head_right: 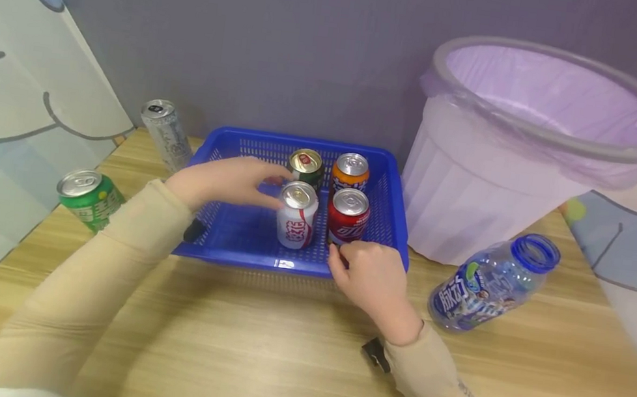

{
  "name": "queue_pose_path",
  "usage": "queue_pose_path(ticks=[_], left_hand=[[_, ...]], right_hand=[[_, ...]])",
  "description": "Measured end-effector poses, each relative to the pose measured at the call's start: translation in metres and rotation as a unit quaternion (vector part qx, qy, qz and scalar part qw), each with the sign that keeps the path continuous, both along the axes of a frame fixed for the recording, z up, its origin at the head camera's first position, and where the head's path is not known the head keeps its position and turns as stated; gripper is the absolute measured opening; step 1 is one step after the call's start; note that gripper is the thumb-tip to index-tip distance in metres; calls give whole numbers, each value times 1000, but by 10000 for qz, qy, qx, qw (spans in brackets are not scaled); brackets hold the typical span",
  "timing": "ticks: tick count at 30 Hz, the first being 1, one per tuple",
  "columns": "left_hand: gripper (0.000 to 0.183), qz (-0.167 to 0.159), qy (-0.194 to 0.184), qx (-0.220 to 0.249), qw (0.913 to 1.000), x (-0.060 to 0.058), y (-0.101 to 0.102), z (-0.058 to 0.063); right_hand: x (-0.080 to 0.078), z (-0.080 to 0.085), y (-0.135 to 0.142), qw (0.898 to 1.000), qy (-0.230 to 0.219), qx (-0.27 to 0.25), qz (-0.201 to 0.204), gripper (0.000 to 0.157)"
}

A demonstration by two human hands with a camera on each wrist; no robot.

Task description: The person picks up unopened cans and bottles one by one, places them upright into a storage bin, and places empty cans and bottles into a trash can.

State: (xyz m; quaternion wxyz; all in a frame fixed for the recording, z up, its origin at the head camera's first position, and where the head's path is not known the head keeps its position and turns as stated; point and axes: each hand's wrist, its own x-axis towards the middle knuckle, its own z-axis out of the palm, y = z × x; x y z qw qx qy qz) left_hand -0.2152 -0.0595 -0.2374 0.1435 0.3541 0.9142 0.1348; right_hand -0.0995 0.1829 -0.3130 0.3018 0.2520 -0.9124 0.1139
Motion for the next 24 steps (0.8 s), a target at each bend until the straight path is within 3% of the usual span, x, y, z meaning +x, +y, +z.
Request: queue_pose_path(ticks=[10, 16, 24], left_hand=[[55, 197, 452, -22, 9988, 22, -23, 26], [56, 327, 506, -151, 9981, 39, -34, 37], [51, 340, 364, -222, 9985, 54, -49, 30]], right_hand=[[-1, -1, 0, 10000, -21, -27, 6, 45], [-1, -1, 0, 10000, 4, -8, -7, 44], [-1, -1, 1, 10000, -6, 19, -19, 43]])
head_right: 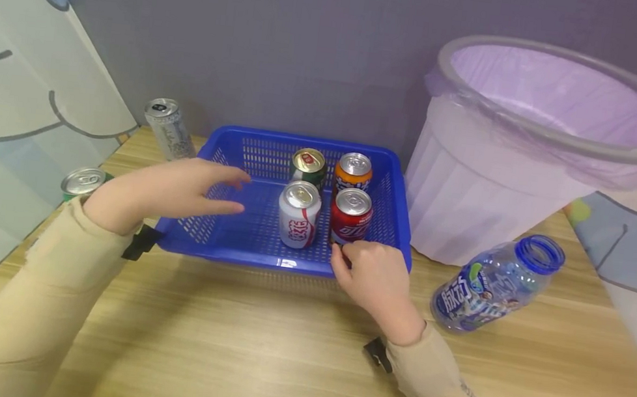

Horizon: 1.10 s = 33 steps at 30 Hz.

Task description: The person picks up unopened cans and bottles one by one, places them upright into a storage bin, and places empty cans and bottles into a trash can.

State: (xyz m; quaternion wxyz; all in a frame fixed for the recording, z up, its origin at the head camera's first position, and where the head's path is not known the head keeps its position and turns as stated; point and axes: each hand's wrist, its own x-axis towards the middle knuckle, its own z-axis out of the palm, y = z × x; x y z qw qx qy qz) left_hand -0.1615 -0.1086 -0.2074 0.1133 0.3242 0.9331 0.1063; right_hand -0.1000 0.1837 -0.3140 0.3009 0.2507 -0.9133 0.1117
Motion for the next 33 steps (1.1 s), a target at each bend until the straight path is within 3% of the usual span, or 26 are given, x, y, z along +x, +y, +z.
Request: queue_pose_path(ticks=[9, 13, 16, 18, 24, 33], left_hand=[[47, 101, -101, -17, 9999, 21, -16, -21], [39, 208, 524, 226, 9982, 24, -19, -37], [31, 273, 1183, 556, 9911, 25, -19, -51], [28, 318, 1405, 748, 9867, 26, -20, -58], [22, 453, 1600, 1248, 9781, 29, -22, -75], [18, 680, 1817, 1814, 9641, 34, -26, -90]], right_hand=[[1, 0, -1, 10000, 53, -7, 56, 44], [1, 0, -1, 9999, 82, -39, 67, 44], [1, 0, -1, 9999, 109, -37, 65, 44], [1, 0, 0, 9999, 126, -35, 67, 44], [1, 1, -1, 9999, 109, -88, 85, 44], [2, 2, -2, 10000, 17, -43, 77, 44]])
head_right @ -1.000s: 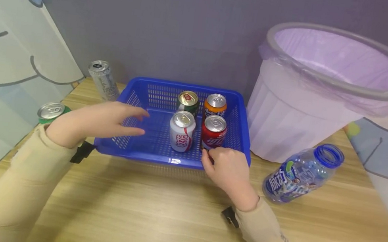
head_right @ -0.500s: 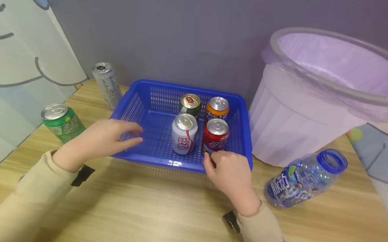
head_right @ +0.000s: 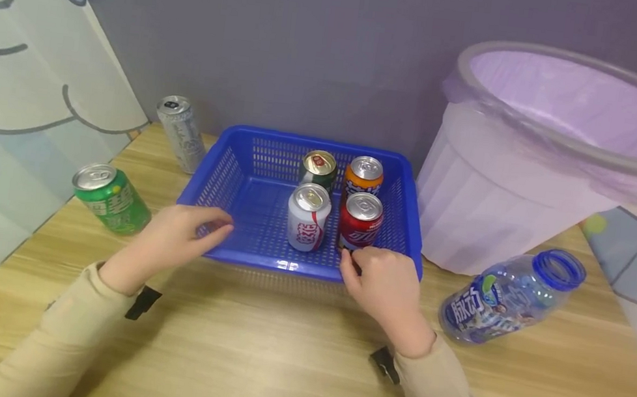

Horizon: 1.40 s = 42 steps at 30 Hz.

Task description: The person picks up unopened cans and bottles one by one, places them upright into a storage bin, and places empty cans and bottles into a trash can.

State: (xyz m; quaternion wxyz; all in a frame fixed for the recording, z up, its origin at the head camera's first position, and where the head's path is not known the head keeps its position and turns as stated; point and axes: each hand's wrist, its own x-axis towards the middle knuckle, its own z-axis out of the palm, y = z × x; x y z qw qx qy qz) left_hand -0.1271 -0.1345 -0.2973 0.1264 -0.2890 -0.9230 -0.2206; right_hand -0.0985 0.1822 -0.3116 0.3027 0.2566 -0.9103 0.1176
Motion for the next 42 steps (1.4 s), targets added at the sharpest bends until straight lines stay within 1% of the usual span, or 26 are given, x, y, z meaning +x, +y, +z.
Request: queue_pose_path(ticks=[4, 8, 11, 15, 21, 25, 28, 32, 35, 37, 39, 42], left_hand=[[17, -40, 194, 70, 9998, 1, -2, -3], [17, -108, 305, 56, 9995, 1, -4, -3], [18, -162, 201, -12, 9997, 3, -6, -1], [18, -216, -83, -192, 9995, 8, -8, 5], [20, -309, -409, -825, 9953, 21, -10, 21], [24, -434, -428, -1100, 9921, 30, -10, 27], [23, -504, -333, -1122, 9919, 32, -10, 29], [19, -299, -107, -1036, 9941, 32, -15, 33], [17, 55, 47, -843, 9964, 31, -23, 39], [16, 270, 174, -586, 9978, 30, -30, 43], [17, 545, 223, -277, 9979, 28, -37, 47], [18, 885, 417, 263, 9949, 24, -51, 51]], right_hand=[[-1, 1, 1, 10000, -63, 18, -1, 44], [-2, 1, 1, 10000, -91, 24, -22, 44], [0, 1, 1, 9999, -90, 45, -36, 44], [1, 0, 1, 9999, -107, 58, -51, 44], [1, 0, 1, 10000, -76, 46, -41, 44], [1, 2, 0, 10000, -13, 24, 1, 43], [1, 2, 0, 10000, 4, -1, 31, 43], [1, 1, 1, 10000, -42, 10, 23, 43], [1, 0, 1, 10000, -73, 20, 3, 44], [0, 0, 1, 10000, -67, 11, 0, 44], [0, 0, 1, 10000, -62, 4, -10, 44], [0, -1, 2, 10000, -57, -1, -22, 43]])
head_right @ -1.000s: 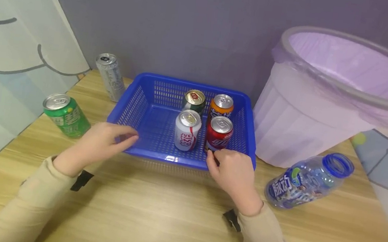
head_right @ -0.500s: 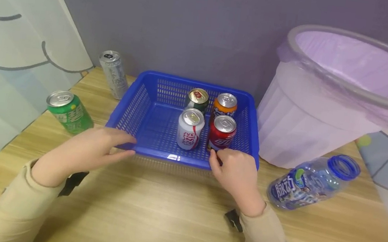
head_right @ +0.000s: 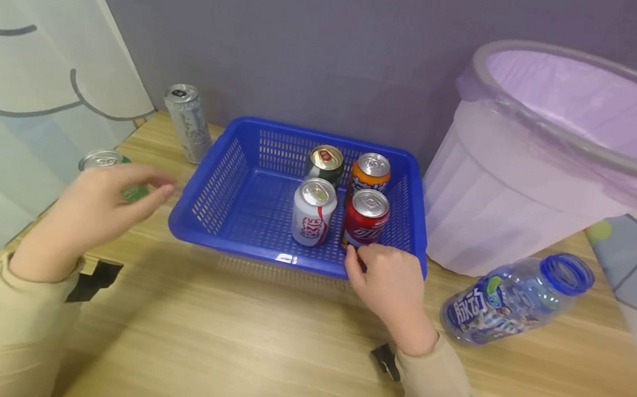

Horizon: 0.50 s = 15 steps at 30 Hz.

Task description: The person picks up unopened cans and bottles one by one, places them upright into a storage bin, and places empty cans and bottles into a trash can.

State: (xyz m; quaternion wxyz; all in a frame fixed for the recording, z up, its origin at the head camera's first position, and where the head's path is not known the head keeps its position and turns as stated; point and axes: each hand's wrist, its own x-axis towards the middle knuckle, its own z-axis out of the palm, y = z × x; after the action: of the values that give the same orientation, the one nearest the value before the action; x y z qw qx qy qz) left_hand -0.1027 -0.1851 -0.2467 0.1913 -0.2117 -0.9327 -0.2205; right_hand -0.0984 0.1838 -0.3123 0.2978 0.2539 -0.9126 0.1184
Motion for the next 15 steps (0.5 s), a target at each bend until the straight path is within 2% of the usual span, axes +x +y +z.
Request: queue_pose_path(ticks=[4, 8, 11, 15], left_hand=[[19, 381, 204, 763, 9962, -5, -19, 1], [20, 676, 311, 1423, 9870, -10, -33, -1], [22, 832, 364, 1701, 9812, -14, -39, -4], [29, 966, 288, 1829, 9779, -19, -43, -7]], right_hand=[[0, 0, 0, 10000, -11, -1, -16, 43], [-1, -1, 0, 10000, -2, -7, -37, 44], [-1, -1, 0, 10000, 13, -2, -46, 44], [0, -1, 1, 10000, 29, 7, -44, 44]])
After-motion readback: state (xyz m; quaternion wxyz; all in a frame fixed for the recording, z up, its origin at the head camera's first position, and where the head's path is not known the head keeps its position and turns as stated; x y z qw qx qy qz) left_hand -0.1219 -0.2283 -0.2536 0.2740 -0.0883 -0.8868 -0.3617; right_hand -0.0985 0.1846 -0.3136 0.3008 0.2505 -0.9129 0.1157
